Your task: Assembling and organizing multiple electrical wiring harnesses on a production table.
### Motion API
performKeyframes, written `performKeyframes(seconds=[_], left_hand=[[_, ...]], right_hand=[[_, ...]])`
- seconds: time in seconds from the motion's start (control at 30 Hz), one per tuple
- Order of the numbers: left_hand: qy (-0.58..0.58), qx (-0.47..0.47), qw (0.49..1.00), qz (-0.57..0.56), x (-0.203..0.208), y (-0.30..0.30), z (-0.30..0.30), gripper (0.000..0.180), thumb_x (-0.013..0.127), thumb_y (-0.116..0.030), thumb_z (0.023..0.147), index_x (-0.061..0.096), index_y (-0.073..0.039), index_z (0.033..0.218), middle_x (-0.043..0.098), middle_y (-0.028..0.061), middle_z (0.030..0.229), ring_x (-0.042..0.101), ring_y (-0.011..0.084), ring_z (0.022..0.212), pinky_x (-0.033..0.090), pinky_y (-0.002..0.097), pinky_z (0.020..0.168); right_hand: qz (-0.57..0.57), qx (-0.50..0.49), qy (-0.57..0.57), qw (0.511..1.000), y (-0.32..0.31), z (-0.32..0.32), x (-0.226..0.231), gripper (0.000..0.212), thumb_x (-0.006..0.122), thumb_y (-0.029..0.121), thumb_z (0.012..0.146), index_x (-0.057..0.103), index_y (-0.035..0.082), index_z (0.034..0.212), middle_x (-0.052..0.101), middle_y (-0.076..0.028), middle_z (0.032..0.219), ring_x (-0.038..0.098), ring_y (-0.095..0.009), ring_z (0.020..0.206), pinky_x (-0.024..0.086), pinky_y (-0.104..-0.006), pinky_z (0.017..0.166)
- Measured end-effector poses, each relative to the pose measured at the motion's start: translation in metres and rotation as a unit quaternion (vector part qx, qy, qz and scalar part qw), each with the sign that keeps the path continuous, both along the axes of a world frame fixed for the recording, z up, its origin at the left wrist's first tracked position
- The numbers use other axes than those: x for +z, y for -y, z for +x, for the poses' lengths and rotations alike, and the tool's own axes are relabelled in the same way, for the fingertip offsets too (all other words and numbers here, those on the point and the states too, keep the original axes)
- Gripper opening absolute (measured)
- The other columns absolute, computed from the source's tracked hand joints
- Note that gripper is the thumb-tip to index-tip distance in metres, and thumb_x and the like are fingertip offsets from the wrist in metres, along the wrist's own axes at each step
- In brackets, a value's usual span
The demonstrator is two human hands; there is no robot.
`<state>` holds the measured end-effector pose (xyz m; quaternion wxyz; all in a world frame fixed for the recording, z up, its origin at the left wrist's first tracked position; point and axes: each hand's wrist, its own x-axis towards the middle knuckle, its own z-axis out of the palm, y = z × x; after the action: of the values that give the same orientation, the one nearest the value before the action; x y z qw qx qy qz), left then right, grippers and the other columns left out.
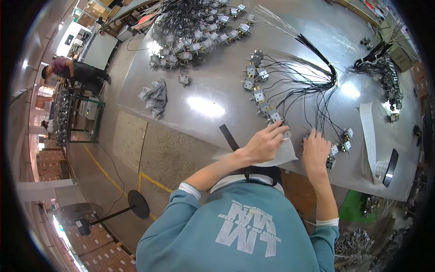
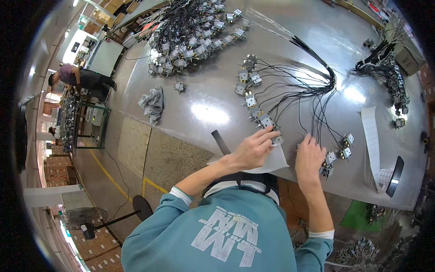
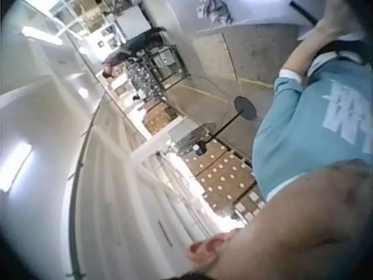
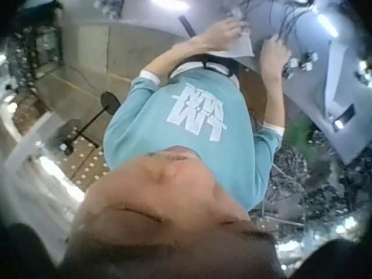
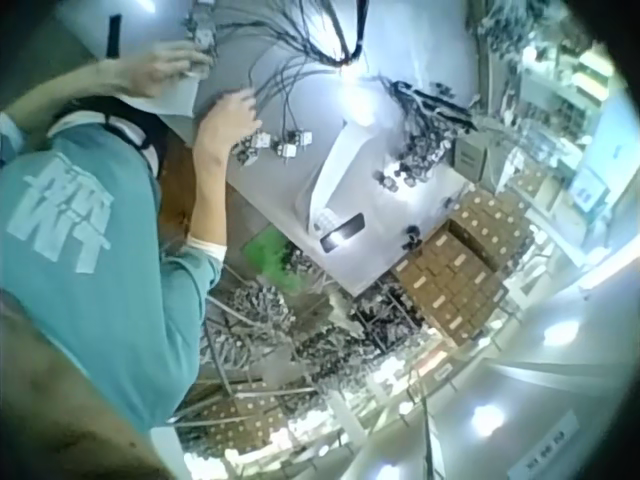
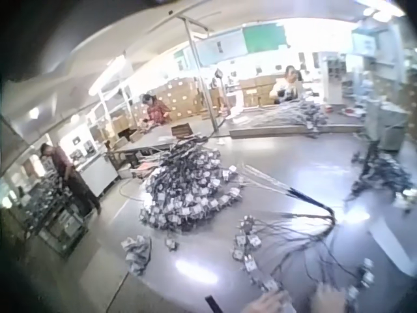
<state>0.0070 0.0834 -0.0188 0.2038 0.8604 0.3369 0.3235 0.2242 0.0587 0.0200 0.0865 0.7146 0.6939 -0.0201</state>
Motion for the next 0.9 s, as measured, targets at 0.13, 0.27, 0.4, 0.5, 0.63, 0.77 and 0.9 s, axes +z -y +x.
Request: performKeyframes(seconds=[0.13,0.27,0.4,0.5,0.63,0.77,0.9], left_hand=[[0.032,-0.011,0.999,-0.031,0.007,0.003,0.01,0.009,0.068,-0.002,0.093,0.062,0.004,0.09,0.066,0.0197,0.137,0.059,0.0444,0.135,0.053,0.0489,0.109],[0.045,-0.03,0.995,-0.082,0.01,0.003,0.002,0.01,0.069,-0.002,0.093,0.063,0.005,0.089,0.065,0.0211,0.137,0.059,0.0468,0.135,0.051,0.0509,0.112],[0.028,-0.06,0.991,-0.114,0.016,0.003,-0.005,0.009,0.07,-0.001,0.092,0.065,0.006,0.092,0.065,0.0203,0.137,0.056,0.0473,0.138,0.048,0.0505,0.115],[-0.029,-0.084,0.993,-0.076,0.012,0.005,-0.008,0.009,0.07,-0.001,0.089,0.067,0.007,0.093,0.062,0.0185,0.14,0.05,0.0455,0.145,0.045,0.0521,0.117],[-0.14,-0.047,0.989,0.026,-0.001,0.004,-0.015,0.016,0.067,-0.005,0.086,0.072,0.006,0.097,0.06,0.0172,0.14,0.043,0.0418,0.151,0.045,0.0565,0.114],[-0.285,-0.058,0.949,0.119,-0.006,-0.001,-0.021,0.025,0.064,-0.009,0.085,0.075,0.006,0.101,0.059,0.017,0.144,0.042,0.0418,0.151,0.046,0.0587,0.109],[-0.23,-0.044,0.966,0.11,-0.022,0.003,-0.011,0.028,0.064,-0.01,0.085,0.076,0.006,0.105,0.057,0.0173,0.149,0.04,0.0429,0.152,0.047,0.0557,0.109]], right_hand=[[0.21,0.205,-0.109,0.95,0.004,0.005,-0.011,0.058,0.072,0.012,0.089,0.056,0.0,0.144,0.06,-0.015,0.147,0.064,-0.03,0.13,0.052,-0.0431,0.104],[0.109,0.131,-0.365,0.915,-0.003,-0.012,-0.036,0.077,0.067,-0.005,0.082,0.044,0.001,0.155,0.059,-0.018,0.147,0.059,-0.039,0.133,0.049,-0.0454,0.111],[0.117,0.159,-0.398,0.896,-0.012,-0.019,-0.033,0.075,0.065,-0.009,0.08,0.049,0.002,0.152,0.062,-0.018,0.136,0.06,-0.04,0.126,0.052,-0.0461,0.105],[0.107,0.143,-0.399,0.899,-0.014,-0.017,-0.049,0.071,0.066,-0.007,0.081,0.053,0.003,0.15,0.063,-0.017,0.134,0.061,-0.039,0.124,0.054,-0.0448,0.1],[0.124,0.166,-0.311,0.928,-0.006,-0.019,-0.039,0.067,0.069,-0.006,0.08,0.056,0.0,0.146,0.065,-0.016,0.126,0.064,-0.036,0.116,0.056,-0.0423,0.097],[0.025,0.141,-0.093,0.985,-0.01,-0.028,-0.028,0.055,0.074,0.004,0.081,0.062,0.002,0.135,0.065,-0.014,0.118,0.068,-0.03,0.105,0.058,-0.0368,0.083],[-0.006,0.166,0.145,0.975,-0.015,-0.042,-0.049,0.031,0.074,0.018,0.087,0.073,0.008,0.117,0.066,-0.01,0.114,0.068,-0.023,0.1,0.056,-0.034,0.07]])
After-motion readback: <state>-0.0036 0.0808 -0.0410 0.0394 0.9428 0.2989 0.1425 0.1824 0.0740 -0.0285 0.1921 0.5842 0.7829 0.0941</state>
